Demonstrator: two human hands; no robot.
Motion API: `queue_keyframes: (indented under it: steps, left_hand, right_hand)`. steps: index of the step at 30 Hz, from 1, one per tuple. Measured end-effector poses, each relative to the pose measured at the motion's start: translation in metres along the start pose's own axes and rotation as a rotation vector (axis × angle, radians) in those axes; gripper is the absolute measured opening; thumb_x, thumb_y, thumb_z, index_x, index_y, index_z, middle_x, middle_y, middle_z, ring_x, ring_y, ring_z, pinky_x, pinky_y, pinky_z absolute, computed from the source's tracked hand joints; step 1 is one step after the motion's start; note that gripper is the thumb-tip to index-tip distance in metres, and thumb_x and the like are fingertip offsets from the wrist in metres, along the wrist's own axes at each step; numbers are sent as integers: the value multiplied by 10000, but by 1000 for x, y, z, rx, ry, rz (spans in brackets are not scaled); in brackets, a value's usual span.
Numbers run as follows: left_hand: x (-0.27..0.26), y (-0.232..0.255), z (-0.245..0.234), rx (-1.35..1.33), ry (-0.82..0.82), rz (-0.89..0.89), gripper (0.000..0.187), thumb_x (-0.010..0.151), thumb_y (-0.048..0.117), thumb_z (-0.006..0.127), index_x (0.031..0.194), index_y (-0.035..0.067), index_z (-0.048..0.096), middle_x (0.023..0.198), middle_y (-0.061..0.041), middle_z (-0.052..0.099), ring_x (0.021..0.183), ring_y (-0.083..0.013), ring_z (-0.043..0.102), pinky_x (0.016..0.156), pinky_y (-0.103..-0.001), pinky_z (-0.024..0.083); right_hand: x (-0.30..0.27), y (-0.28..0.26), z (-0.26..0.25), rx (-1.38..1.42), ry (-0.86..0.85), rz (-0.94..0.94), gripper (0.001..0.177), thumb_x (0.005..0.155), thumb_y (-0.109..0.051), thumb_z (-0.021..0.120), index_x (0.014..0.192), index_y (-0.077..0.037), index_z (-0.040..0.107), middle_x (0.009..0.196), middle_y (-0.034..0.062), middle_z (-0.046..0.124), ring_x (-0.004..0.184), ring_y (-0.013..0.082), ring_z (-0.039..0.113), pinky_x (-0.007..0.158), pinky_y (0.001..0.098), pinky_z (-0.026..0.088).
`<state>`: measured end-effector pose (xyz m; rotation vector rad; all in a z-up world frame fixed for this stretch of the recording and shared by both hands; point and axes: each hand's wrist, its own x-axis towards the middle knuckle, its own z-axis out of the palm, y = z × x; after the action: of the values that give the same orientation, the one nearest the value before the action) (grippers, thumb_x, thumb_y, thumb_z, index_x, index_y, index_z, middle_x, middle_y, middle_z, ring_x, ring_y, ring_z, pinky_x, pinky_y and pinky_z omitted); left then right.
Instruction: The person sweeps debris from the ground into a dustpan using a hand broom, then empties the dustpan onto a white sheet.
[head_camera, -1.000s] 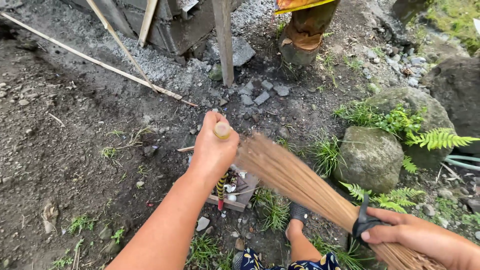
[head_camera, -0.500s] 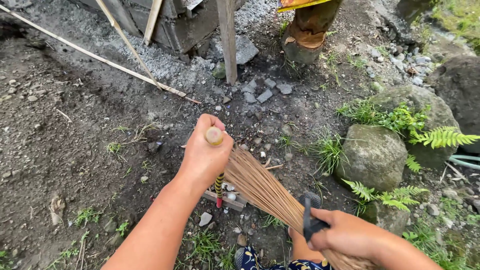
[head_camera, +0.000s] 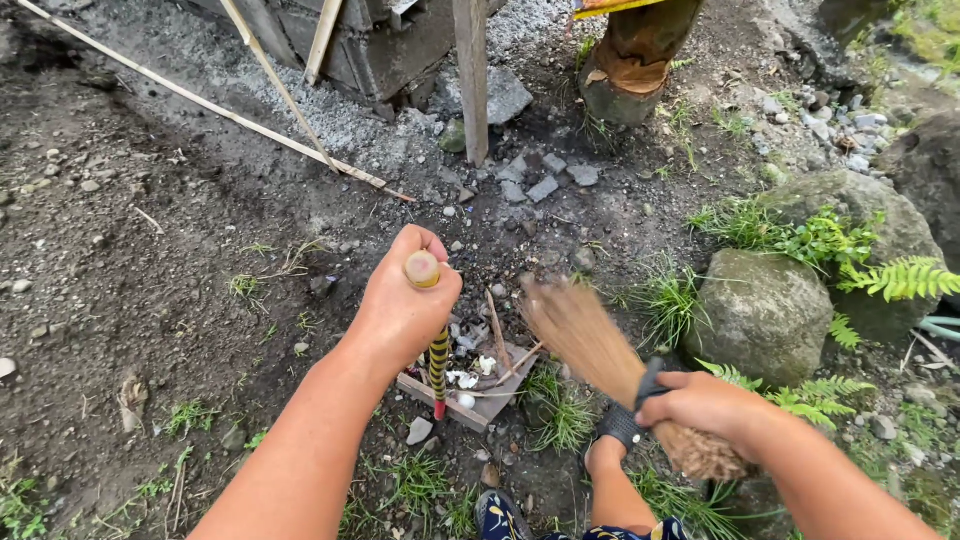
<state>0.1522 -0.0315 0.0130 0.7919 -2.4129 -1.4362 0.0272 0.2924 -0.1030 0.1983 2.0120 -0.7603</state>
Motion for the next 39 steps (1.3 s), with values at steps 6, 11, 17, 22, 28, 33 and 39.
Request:
queue_keyframes:
  steps: [6,11,17,22,28,33,39]
  left_hand:
    - [30,-15,7,-57,64,41,177,843,141,637,999,110,559,771,-17,584,698,-109,547,617,-318,489]
    - [39,-19,0,-65,87,5,192,840,122,641,1006,110,544,757,-30,588,678,-127,560,599,-332,480]
    - [34,-23,8,-145,76,-10,179,843,122,637,1003,119,556,737,-21,607,650,-118,574,574,-331,479]
    - [34,-20,6,-76,117,16,167,852,122,639,999,124,559,742,-16,616,651,-116,582,578,-321,488]
    - [24,-21,-5,-127,77,-12,174,857,110,631,1013,121,556,765,-23,619,674,-117,600,590,-326,495]
    - [1,-17,-29,-121,60,-102,152,865,105,617,1007,118,561,783,-31,669,721,-113,672,626,-317,525]
    - [-8,-19,-36,-81,-2,-28,152,881,109,625,1016,106,554,798,-45,666,736,-135,660,640,-331,531]
  right_hand:
    - [-74,-18,-4,-342,-158,-168,842,641,-343,802,1445,-205,591,1106,114,831,931,187,733,897,257,537]
    - [-78,6,-53,-264,-84,-21,857,710,-305,858,1490,-178,525,1158,105,761,959,196,757,886,286,548]
    - [13,9,-19,87,-81,-46,615,760,-261,791,1331,-89,640,958,161,745,676,222,676,599,360,538]
    - [8,9,5,-99,-89,-118,638,729,-242,804,1329,-91,647,1011,123,804,762,182,747,685,292,574]
    - [-72,24,-34,135,-154,130,651,811,-218,772,1415,-182,531,851,130,719,662,239,650,566,363,534]
    - [-76,50,-32,412,-172,207,505,890,-225,750,1348,-92,586,835,164,680,675,259,698,558,398,557]
    - [-33,37,30,859,-296,311,342,828,-323,735,929,-15,625,722,144,659,569,268,642,487,360,527]
